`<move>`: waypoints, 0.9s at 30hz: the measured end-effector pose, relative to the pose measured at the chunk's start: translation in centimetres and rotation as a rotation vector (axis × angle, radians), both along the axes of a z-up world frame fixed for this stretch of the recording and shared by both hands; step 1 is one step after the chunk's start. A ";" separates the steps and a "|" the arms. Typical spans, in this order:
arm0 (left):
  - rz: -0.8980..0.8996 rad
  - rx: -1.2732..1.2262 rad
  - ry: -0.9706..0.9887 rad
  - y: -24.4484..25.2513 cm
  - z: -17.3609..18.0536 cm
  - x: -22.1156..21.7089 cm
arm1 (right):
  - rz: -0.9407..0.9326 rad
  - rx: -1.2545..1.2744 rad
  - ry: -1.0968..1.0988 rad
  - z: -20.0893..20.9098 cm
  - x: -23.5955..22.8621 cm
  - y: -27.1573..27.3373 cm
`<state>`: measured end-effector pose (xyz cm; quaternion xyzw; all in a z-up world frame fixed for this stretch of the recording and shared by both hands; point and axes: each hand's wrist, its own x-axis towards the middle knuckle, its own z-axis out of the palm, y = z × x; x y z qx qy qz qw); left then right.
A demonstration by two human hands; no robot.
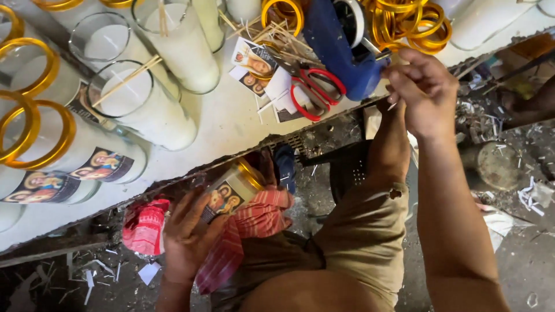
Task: Assembling religious candles by applying decorative labels, trimming wicks with scissors, and fitting gold rings onto the glass jars.
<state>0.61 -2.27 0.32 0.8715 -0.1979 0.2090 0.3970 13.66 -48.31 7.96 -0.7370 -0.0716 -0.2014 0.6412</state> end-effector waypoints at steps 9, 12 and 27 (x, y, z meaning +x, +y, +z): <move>-0.017 0.091 -0.033 -0.2 0.3 -0.2 | 0.060 -0.627 -0.375 -0.6 1.5 -1.0; 0.107 0.008 -0.037 -0.7 1.4 0.4 | 0.181 -0.491 -0.268 -3.4 1.6 -1.9; 0.216 0.094 -0.106 -0.9 -1.0 -1.0 | 0.168 0.036 0.243 -8.4 -9.1 17.6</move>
